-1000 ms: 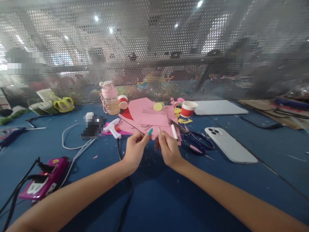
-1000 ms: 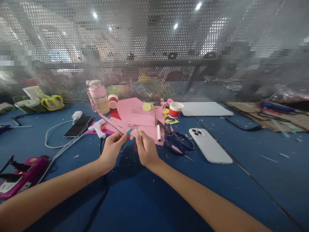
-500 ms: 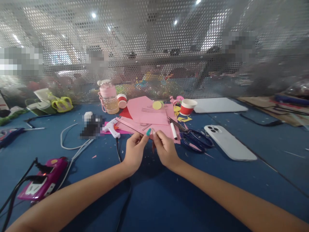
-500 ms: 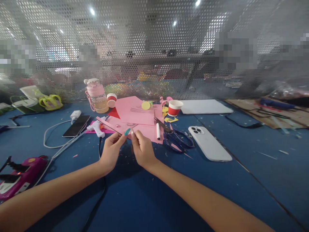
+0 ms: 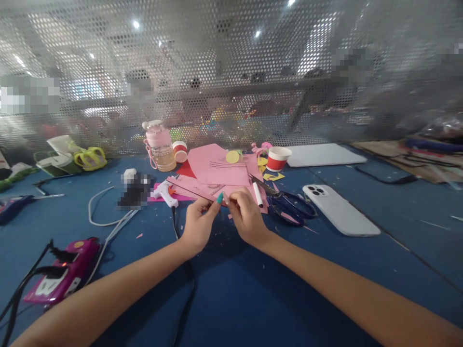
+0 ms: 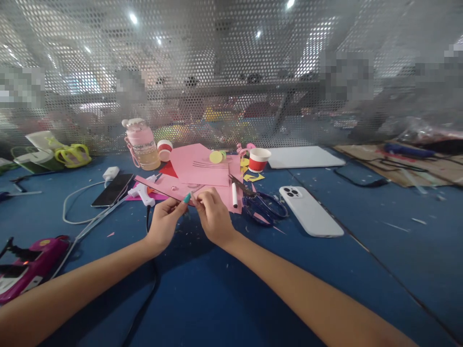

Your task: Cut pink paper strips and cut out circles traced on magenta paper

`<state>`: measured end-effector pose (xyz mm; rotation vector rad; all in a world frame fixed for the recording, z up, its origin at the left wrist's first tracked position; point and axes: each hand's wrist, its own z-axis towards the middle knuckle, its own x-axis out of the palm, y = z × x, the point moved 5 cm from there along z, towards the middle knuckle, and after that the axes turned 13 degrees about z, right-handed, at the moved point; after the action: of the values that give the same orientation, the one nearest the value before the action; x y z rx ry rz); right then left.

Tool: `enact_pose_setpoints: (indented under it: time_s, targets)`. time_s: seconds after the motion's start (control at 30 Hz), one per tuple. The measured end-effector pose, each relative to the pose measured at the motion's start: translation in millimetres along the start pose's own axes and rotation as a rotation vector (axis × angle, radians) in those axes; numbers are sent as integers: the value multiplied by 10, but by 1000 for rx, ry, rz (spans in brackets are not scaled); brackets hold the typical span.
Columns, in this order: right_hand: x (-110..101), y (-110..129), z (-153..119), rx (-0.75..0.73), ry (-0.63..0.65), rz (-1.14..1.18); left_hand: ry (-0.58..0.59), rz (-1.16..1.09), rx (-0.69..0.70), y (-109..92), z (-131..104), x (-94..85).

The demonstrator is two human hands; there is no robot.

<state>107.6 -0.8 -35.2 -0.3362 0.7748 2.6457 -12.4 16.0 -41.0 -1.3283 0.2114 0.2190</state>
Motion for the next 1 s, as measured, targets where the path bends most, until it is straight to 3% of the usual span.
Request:
enact_pose_setpoints:
  time_s: [0.17, 0.33, 0.53, 0.6, 0.7, 1.0]
  targets:
    - [-36, 36, 1, -26, -87, -28, -2, 59, 3, -16, -15, -7]
    - [-87, 56, 20, -32, -173, -62, 27, 162, 100, -89, -10, -24]
    - [19, -51, -9, 246, -20, 196, -39, -25, -42, 67, 72, -36]
    - [62, -66, -26, 328, 31, 264, -8, -89, -56, 74, 93, -16]
    - [80, -52, -32, 368, 48, 251, 67, -88, 6, 12, 96, 8]
    - [88, -52, -83, 417, -29, 279, -4, -18, 11, 6, 43, -29]
